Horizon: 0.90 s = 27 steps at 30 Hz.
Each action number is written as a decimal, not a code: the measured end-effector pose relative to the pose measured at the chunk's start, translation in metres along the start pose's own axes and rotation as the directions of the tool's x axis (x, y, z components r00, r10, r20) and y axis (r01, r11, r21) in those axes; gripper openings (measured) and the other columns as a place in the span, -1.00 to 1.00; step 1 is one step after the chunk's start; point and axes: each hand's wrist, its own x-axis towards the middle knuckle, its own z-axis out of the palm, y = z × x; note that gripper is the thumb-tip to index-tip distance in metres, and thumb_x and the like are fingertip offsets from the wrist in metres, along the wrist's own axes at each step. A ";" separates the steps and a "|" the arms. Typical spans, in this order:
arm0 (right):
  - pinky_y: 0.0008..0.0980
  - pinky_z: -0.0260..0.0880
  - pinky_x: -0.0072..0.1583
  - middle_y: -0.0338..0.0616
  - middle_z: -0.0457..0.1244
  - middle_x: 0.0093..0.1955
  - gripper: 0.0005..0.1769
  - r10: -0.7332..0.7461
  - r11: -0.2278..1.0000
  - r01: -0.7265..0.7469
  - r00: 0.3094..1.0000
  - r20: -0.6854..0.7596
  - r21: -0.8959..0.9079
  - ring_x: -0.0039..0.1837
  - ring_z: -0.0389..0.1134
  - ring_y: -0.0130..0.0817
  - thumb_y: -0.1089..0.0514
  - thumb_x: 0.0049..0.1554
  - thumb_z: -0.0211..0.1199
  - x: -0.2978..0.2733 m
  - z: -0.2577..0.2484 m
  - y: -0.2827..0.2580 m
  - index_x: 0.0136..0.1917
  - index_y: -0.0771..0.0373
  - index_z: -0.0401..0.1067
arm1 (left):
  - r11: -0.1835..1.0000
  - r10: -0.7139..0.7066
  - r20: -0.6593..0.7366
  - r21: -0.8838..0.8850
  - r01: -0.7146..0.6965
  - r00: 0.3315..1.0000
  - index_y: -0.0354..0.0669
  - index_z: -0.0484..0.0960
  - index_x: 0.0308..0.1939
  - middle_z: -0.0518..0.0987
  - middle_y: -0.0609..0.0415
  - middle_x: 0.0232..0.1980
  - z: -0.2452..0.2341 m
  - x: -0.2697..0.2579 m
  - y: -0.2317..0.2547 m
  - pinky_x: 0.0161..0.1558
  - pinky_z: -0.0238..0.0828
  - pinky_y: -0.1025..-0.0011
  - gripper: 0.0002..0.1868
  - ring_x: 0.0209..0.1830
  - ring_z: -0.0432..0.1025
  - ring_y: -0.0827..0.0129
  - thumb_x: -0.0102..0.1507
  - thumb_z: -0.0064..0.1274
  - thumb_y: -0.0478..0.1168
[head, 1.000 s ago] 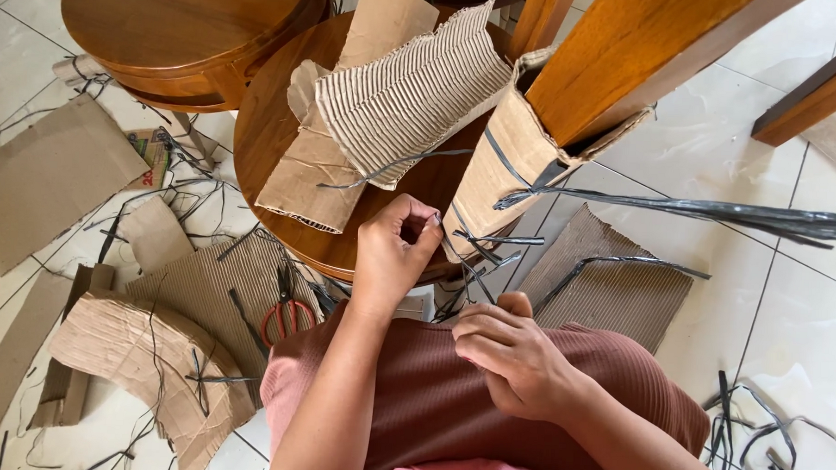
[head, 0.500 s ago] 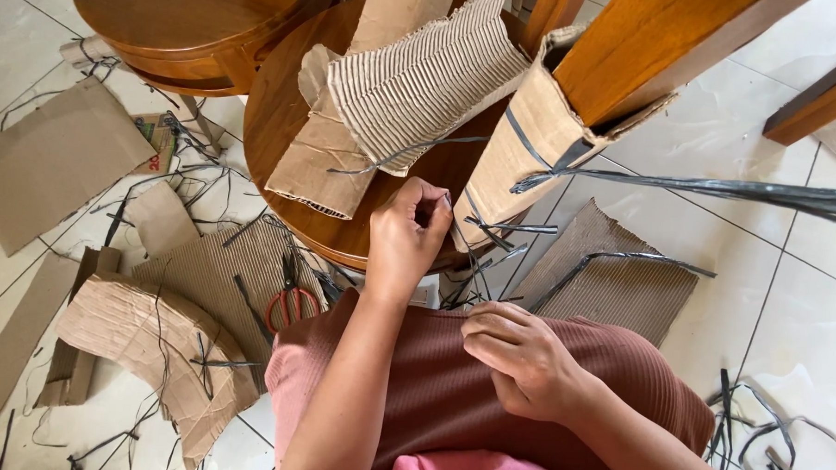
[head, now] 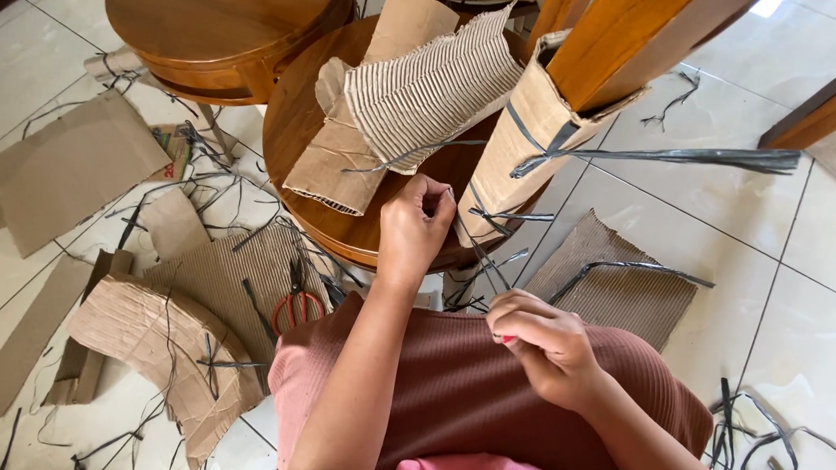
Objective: Wrapping a wooden chair leg with cardboard and securing it with plastic ties
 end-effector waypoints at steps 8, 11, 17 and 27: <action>-0.27 0.43 -0.06 -0.10 0.34 -0.26 -0.83 0.036 0.999 -0.036 0.999 -0.008 -0.004 -0.14 0.40 -0.19 0.38 0.15 0.07 -0.029 -0.025 0.054 -0.27 0.28 0.37 | 0.999 0.024 0.045 -0.046 -0.022 0.999 -0.19 0.68 -0.26 0.69 -0.01 -0.35 -0.008 0.000 -0.017 -0.35 0.45 0.29 -0.91 -0.44 0.47 0.20 0.16 0.18 -0.31; -0.04 0.36 -0.02 0.00 0.35 -0.26 -0.75 0.127 0.990 -0.122 0.989 -0.078 0.068 -0.12 0.40 -0.04 0.23 0.27 0.09 -0.041 -0.048 0.093 -0.23 0.33 0.44 | 0.992 -0.012 0.097 -0.122 0.023 0.995 -0.01 0.68 -0.18 0.71 -0.06 -0.29 -0.018 -0.004 -0.025 -0.11 0.54 0.11 -0.83 -0.19 0.62 0.00 0.14 0.16 -0.27; -0.35 0.18 -0.21 -0.17 0.20 -0.43 -0.84 0.373 0.924 -0.382 0.903 -0.211 0.003 -0.33 0.20 -0.38 0.16 0.19 0.26 -0.032 -0.047 0.089 -0.02 0.30 0.46 | 0.951 0.195 0.212 -0.279 -0.131 0.958 -0.13 0.61 -0.07 0.65 -0.11 -0.09 -0.037 -0.007 -0.001 0.09 0.48 0.14 -0.61 -0.01 0.55 -0.04 0.02 0.09 -0.48; -0.55 0.26 -0.57 -0.15 0.44 -0.40 -0.65 0.584 0.809 -0.542 0.786 0.204 -0.227 -0.61 0.30 -0.46 0.23 0.19 0.10 -0.001 -0.002 0.040 0.26 0.19 0.34 | 0.983 0.032 0.268 -0.181 0.018 0.963 -0.12 0.71 -0.35 0.70 -0.02 -0.45 -0.026 -0.020 0.013 -0.26 0.57 0.23 -0.76 -0.36 0.65 0.07 -0.01 0.44 -0.20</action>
